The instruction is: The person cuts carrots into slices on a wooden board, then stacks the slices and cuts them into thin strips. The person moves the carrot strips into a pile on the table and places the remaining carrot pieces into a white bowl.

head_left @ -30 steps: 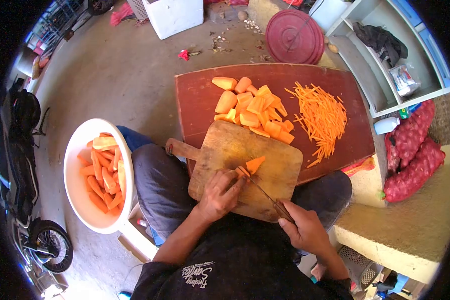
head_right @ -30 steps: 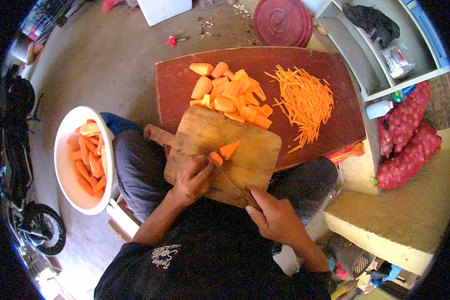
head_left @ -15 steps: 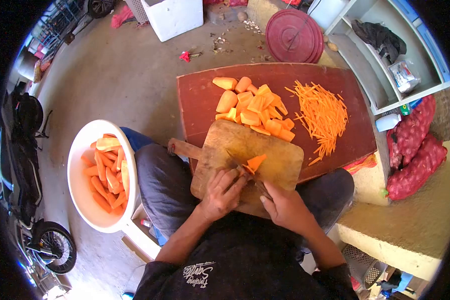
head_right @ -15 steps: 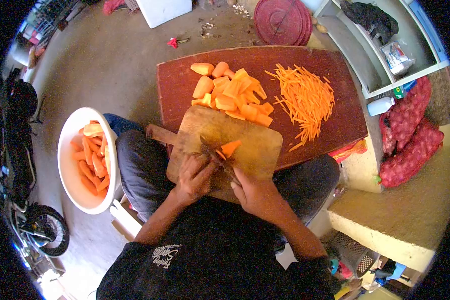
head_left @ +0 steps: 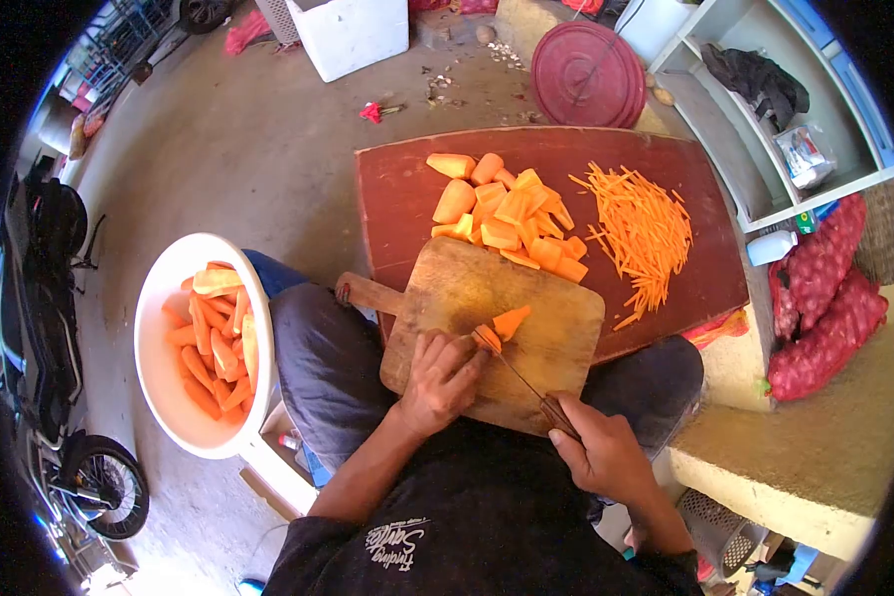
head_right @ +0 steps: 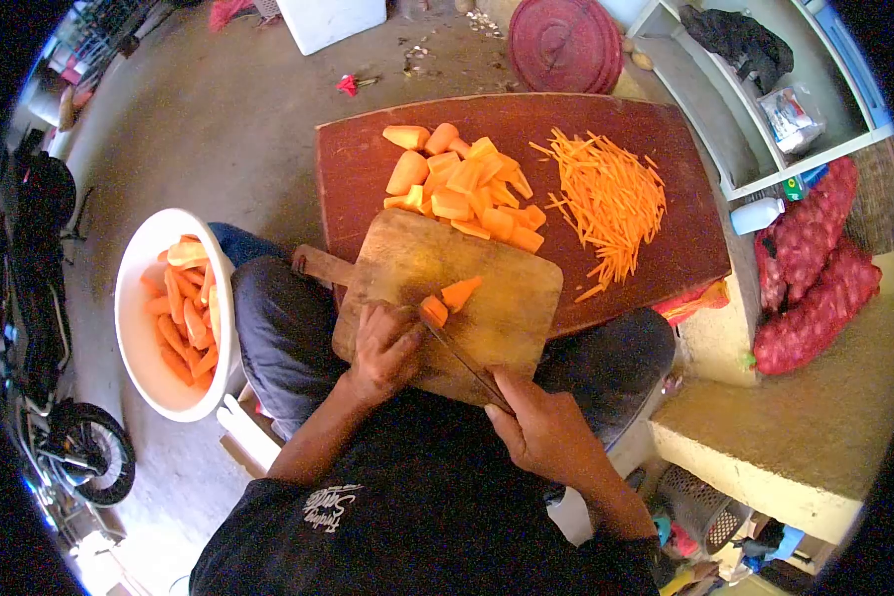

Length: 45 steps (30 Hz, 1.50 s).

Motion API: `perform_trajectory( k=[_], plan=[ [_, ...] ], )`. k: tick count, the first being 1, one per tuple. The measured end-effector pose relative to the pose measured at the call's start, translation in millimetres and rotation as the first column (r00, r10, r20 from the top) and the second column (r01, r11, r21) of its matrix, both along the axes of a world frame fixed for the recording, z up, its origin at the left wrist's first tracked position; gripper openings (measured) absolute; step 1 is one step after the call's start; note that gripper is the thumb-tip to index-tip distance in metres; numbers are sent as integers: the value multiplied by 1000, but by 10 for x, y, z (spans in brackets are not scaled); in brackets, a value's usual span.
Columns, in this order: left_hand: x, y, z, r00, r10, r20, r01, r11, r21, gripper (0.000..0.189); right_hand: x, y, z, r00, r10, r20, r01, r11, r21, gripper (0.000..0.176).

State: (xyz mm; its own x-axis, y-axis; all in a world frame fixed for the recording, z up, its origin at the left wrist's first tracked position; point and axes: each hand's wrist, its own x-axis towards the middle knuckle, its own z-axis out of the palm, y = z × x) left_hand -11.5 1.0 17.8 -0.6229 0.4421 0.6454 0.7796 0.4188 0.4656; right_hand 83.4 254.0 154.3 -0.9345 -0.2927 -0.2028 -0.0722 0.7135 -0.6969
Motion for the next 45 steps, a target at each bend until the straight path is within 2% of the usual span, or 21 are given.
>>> perform_trajectory(
  k=[3, 5, 10, 12, 15, 18, 24, 27, 30, 33, 36, 42, 45],
  plan=[
    [8, -10, 12, 1000, 7, -3, -7, 1000, -18, 49, -24, -46, -4, 998, 17, 68, -21, 997, 73, 47],
    [12, -4, 59, 1000, 13, -12, -13, 1000, -21, 48, -72, -143, -85, 999, -11, 46, 8, 998, 65, 42],
    [0, 35, 28, 1000, 20, -14, -20, 1000, 1, 48, -328, -151, -531, 993, -7, -114, 10, 1000, 28, 37],
    [19, 21, -2, 1000, 27, -11, -27, 1000, 12, 49, -349, -106, -516, 990, -36, -135, 29, 998, -49, 36],
    [33, 34, -19, 999, 53, -3, -53, 998, 26, 51, -257, -33, -341, 995, -102, 13, 103, 986, -129, 36],
    [35, 35, -1, 998, 66, 2, -66, 998, 22, 53, -161, -21, -80, 992, -87, 95, 91, 995, -41, 44],
    [17, 28, 7, 999, 43, -21, -43, 999, 1, 52, -37, -24, 32, 999, -14, 29, 14, 1000, -10, 47],
    [1, -2, 15, 999, 37, -36, -38, 999, -16, 50, -48, -51, -35, 999, -49, -7, 48, 998, -51, 39],
    [34, -12, 58, 999, 37, -23, -38, 999, -24, 49, -124, -142, -72, 998, -28, 60, 26, 999, 43, 37],
    [32, 18, 7, 999, 46, -30, -46, 999, -13, 48, -293, -200, -505, 996, 18, -92, -12, 998, 68, 37],
    [53, 21, -45, 997, 66, -45, -66, 998, 11, 48, -416, -185, -516, 990, 29, -140, -24, 999, 39, 37],
    [71, 22, -52, 994, 106, -34, -106, 994, 9, 49, -265, -106, -120, 988, -78, 132, 90, 992, -86, 40],
    [49, 48, -34, 995, 98, -33, -98, 995, 12, 49, -154, -97, -33, 997, -40, 60, 42, 999, -32, 43]
  ],
)
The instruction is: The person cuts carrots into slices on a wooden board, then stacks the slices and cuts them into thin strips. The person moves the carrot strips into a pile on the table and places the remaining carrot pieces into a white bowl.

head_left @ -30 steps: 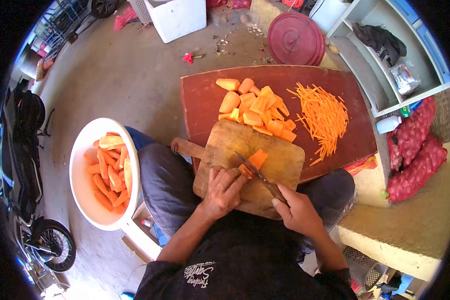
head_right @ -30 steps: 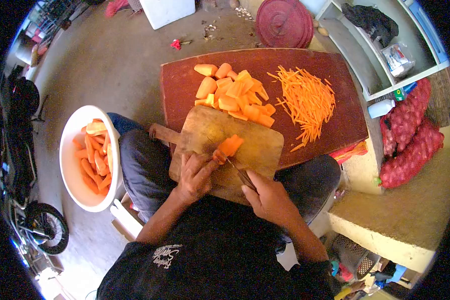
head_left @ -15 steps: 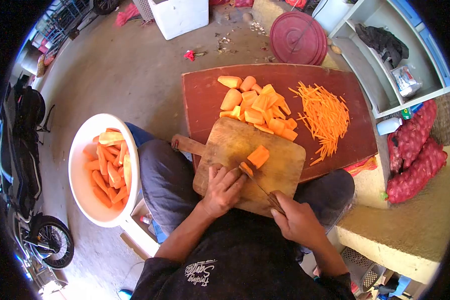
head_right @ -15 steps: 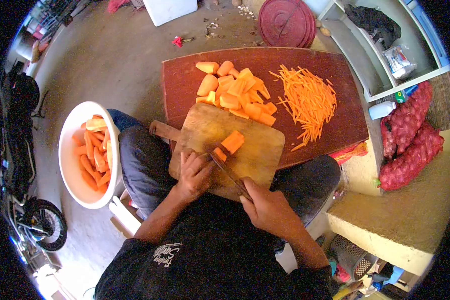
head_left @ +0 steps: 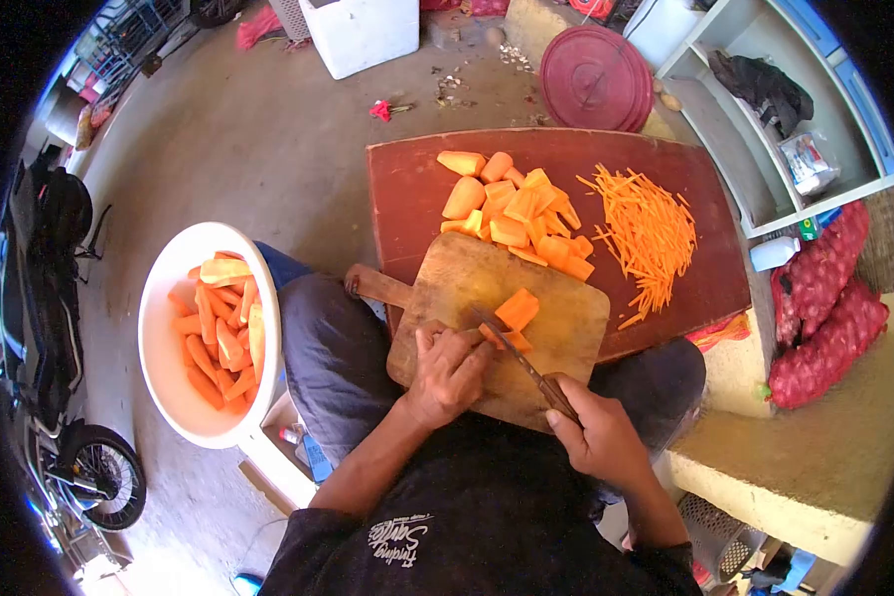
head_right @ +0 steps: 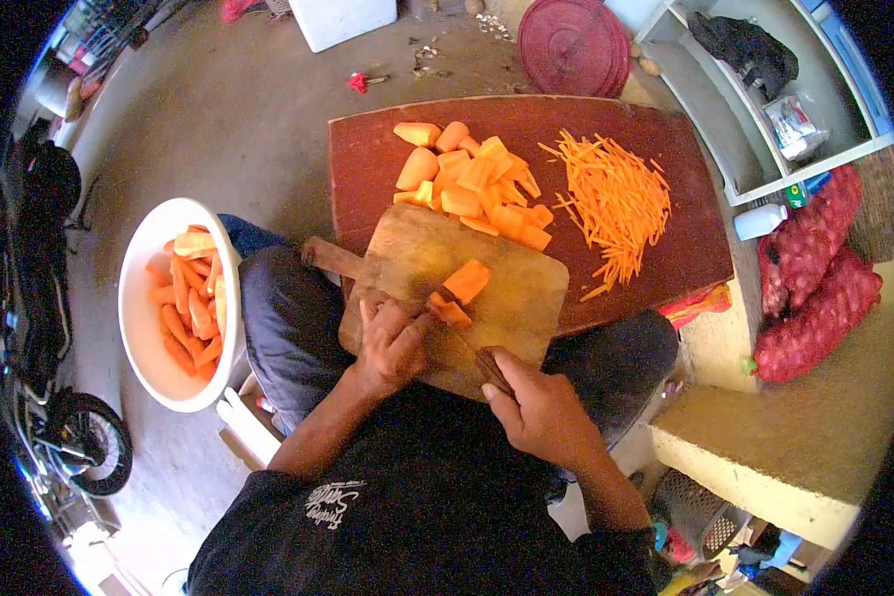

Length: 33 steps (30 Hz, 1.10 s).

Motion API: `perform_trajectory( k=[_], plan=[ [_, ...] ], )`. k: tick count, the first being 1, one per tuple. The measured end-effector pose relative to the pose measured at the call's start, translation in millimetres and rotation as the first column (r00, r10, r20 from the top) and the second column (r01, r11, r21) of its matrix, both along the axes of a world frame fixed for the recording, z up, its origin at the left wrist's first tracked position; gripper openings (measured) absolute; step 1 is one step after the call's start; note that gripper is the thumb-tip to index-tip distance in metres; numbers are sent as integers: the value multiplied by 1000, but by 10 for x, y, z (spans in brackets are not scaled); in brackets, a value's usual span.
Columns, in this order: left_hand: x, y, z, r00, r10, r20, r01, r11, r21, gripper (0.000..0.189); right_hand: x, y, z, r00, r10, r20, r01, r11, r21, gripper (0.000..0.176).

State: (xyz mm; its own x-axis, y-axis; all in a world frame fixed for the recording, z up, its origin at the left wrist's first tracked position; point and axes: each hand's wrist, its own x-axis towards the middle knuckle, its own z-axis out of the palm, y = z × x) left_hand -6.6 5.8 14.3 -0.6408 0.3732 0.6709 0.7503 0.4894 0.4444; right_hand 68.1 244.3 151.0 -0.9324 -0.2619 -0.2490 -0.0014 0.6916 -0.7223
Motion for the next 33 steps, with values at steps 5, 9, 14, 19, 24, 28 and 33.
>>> perform_trajectory(
  k=[5, 9, 14, 19, 24, 28, 33],
  plan=[
    [-12, -39, 48, 1000, -18, 7, 18, 999, -30, 47, 85, -2, -38, 997, -27, -72, 25, 999, -29, 37],
    [-1, -58, 2, 1000, -6, -2, 6, 998, -56, 45, 58, -8, -69, 995, 0, -95, 1, 1000, 11, 37],
    [-5, -38, 33, 999, -35, -7, 35, 999, -1, 44, -171, -191, -182, 997, 61, -40, -58, 996, 63, 39],
    [-3, -7, 18, 1000, 4, -18, -5, 1000, -8, 42, -334, -158, -573, 976, 82, -202, -70, 995, 64, 36],
    [-12, 58, 24, 999, 37, -34, -36, 999, 16, 39, -570, 318, -662, 978, -52, 201, 137, 889, -437, 35],
    [-10, 33, 12, 998, 55, -38, -54, 998, 19, 38, -485, 334, -443, 946, -67, 318, 223, 846, -485, 30],
    [-41, 45, -10, 998, 31, -47, -29, 999, 37, 38, -220, 178, -197, 997, -60, 53, 72, 960, -271, 33]
  ],
)
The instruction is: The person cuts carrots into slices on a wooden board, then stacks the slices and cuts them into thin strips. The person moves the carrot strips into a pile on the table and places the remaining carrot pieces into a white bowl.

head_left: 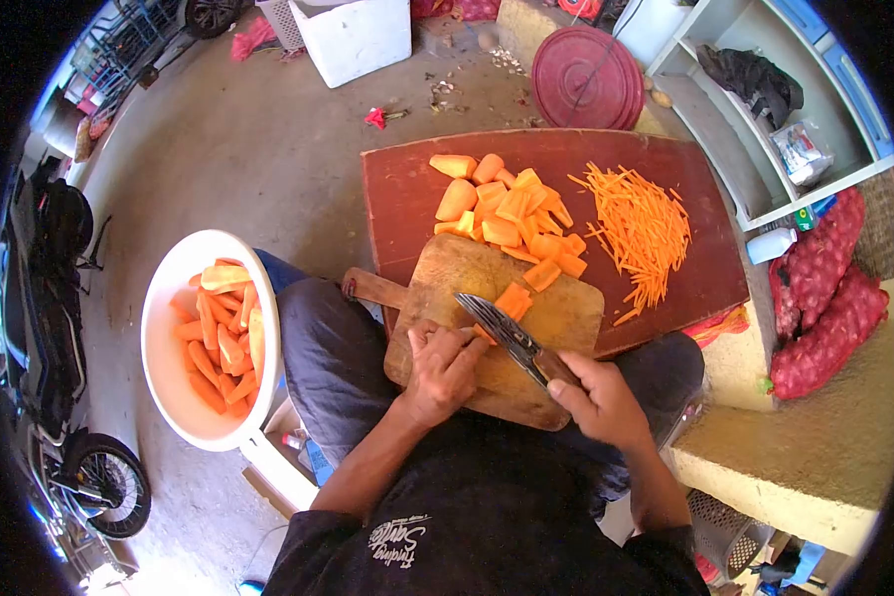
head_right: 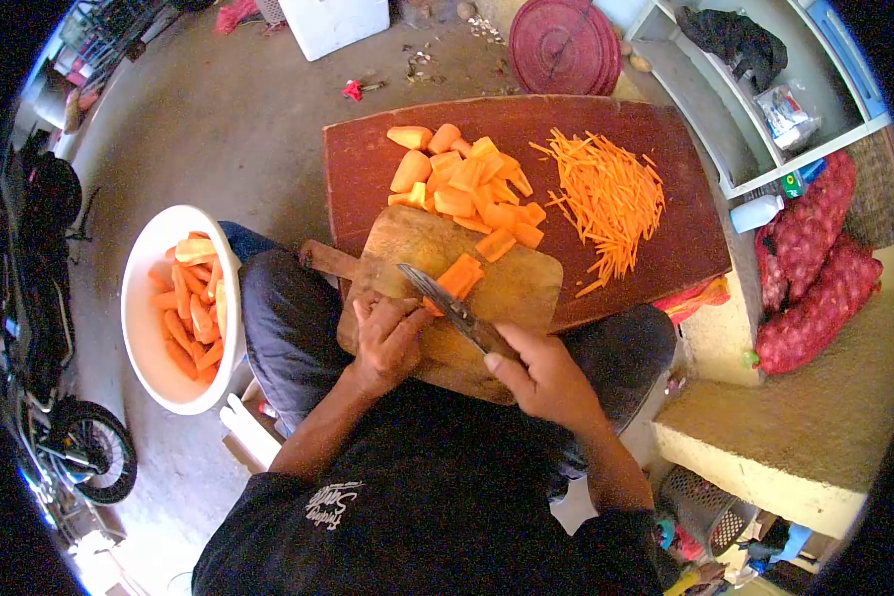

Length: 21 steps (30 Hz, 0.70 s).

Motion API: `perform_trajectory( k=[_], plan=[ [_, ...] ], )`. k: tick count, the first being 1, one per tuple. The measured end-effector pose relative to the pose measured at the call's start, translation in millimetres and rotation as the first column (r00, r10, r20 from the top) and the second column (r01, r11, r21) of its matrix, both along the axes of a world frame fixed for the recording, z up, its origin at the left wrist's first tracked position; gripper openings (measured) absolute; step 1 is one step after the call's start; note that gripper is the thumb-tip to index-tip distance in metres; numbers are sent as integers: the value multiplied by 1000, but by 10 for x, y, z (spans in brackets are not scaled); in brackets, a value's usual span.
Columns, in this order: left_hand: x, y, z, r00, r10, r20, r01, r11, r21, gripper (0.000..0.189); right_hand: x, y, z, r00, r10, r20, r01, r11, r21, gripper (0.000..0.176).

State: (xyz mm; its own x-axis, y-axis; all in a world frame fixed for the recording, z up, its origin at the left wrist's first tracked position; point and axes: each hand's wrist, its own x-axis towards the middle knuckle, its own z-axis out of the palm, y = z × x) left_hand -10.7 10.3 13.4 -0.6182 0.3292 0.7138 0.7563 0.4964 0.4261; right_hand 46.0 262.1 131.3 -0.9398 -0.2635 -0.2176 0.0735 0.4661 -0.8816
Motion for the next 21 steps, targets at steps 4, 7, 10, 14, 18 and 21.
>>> perform_trajectory(
  k=[4, 7, 10, 14, 18, 21],
  plan=[
    [6, -5, -19, 1000, -5, 9, 5, 1000, 8, 39, 153, -106, 175, 999, 34, -19, -31, 989, 147, 40],
    [20, -25, -62, 1000, -15, 18, 15, 1000, 7, 40, 171, -126, 140, 993, 66, -100, -50, 986, 159, 36],
    [2, -46, -68, 1000, -23, -12, 23, 1000, 0, 41, 158, -133, 118, 990, 92, -111, -68, 976, 207, 35],
    [17, -69, -36, 999, -34, 6, 34, 999, -15, 43, 141, -160, 118, 992, 114, -53, -98, 963, 252, 33],
    [28, -67, -28, 999, -47, 15, 47, 999, 2, 42, 90, -245, -20, 978, 151, -144, -107, 956, 273, 34],
    [18, -52, -16, 999, -44, 3, 44, 999, 13, 40, -26, -286, -233, 971, 181, -157, -126, 943, 309, 36]
  ],
)
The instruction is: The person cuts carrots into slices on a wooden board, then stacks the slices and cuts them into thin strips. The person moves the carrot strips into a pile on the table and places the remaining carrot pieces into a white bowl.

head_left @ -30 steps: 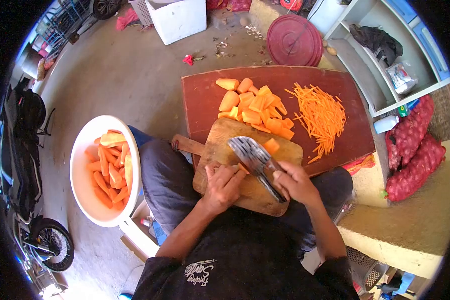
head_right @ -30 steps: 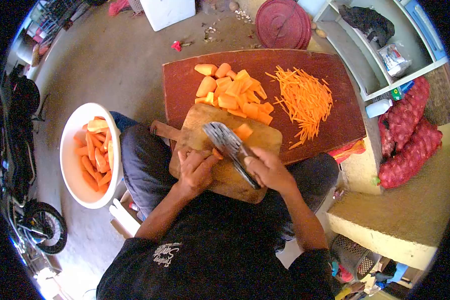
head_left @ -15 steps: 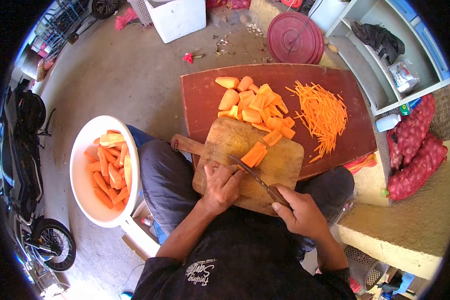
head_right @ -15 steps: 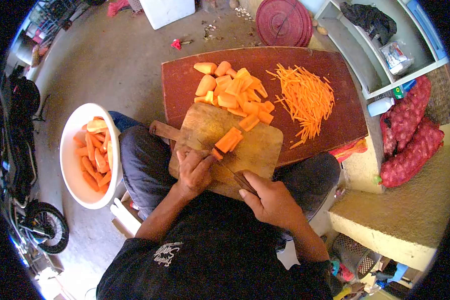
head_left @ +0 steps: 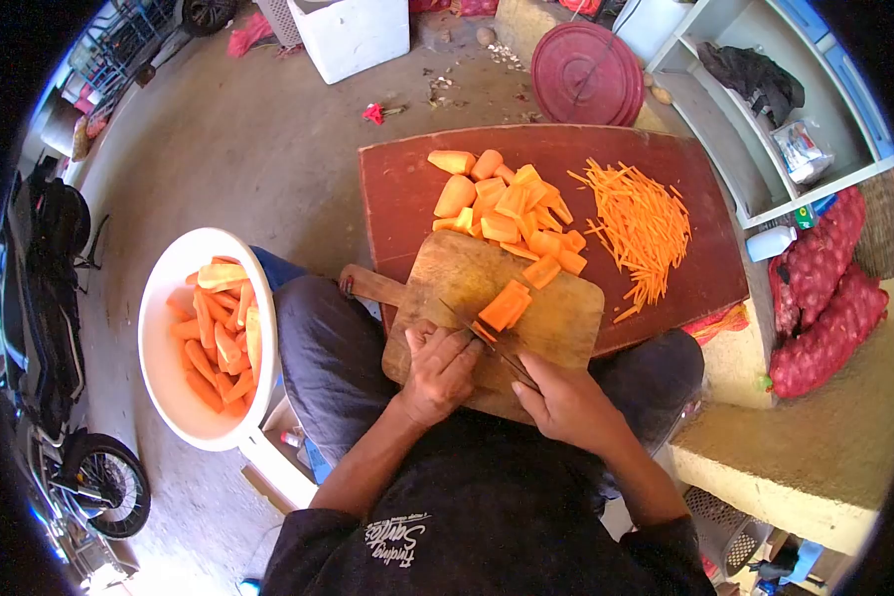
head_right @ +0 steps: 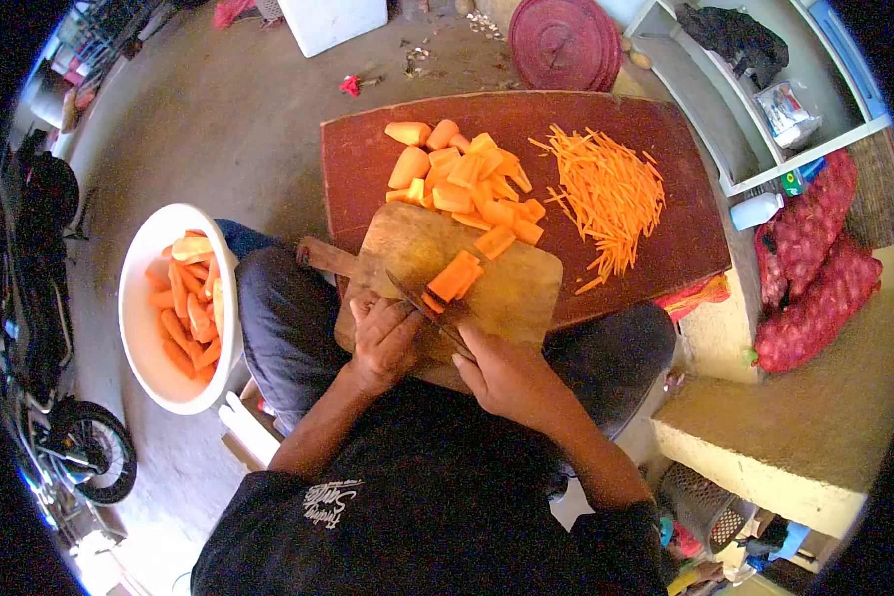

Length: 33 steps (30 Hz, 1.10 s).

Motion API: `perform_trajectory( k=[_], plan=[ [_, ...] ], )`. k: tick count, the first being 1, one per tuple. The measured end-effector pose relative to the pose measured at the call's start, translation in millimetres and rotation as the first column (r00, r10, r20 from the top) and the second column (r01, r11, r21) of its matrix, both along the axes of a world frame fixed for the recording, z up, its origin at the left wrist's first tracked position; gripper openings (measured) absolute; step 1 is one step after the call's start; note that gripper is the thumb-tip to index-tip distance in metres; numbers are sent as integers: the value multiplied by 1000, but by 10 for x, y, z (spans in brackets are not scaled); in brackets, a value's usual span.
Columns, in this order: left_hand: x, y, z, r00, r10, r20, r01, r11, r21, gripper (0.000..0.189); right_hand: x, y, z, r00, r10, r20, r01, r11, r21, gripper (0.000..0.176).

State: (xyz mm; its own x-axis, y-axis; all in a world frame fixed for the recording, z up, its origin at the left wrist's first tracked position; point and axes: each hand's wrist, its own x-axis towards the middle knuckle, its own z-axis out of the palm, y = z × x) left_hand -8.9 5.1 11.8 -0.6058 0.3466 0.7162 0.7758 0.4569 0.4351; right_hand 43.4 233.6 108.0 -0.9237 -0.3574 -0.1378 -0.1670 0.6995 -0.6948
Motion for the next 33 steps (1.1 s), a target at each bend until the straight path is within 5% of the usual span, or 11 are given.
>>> perform_trajectory(
  k=[5, 9, 11, 12, 20, 33],
  plan=[
    [-14, 39, 18, 999, 48, -16, -48, 999, 5, 36, -161, -46, -88, 1000, 28, -9, -27, 998, 52, 37],
    [-14, 100, 8, 998, 68, 16, -68, 998, -8, 34, -245, 72, -215, 999, -19, 51, 29, 980, -198, 34],
    [-28, 101, 4, 995, 79, 53, -79, 997, -18, 34, -298, 213, -470, 988, -21, 151, 86, 895, -438, 33],
    [-35, 96, 0, 995, 74, 74, -70, 997, -44, 36, -278, 211, -257, 878, -60, 475, 317, 816, -483, 33],
    [-58, 139, 3, 954, 119, 276, -71, 982, -178, 54, -109, 429, -209, 883, -218, 416, 457, 606, -652, 34],
    [-212, 259, 10, 959, 34, 283, 54, 954, -295, 58, 294, 698, -392, 694, -443, 568, 692, 190, -697, 39]
  ],
)
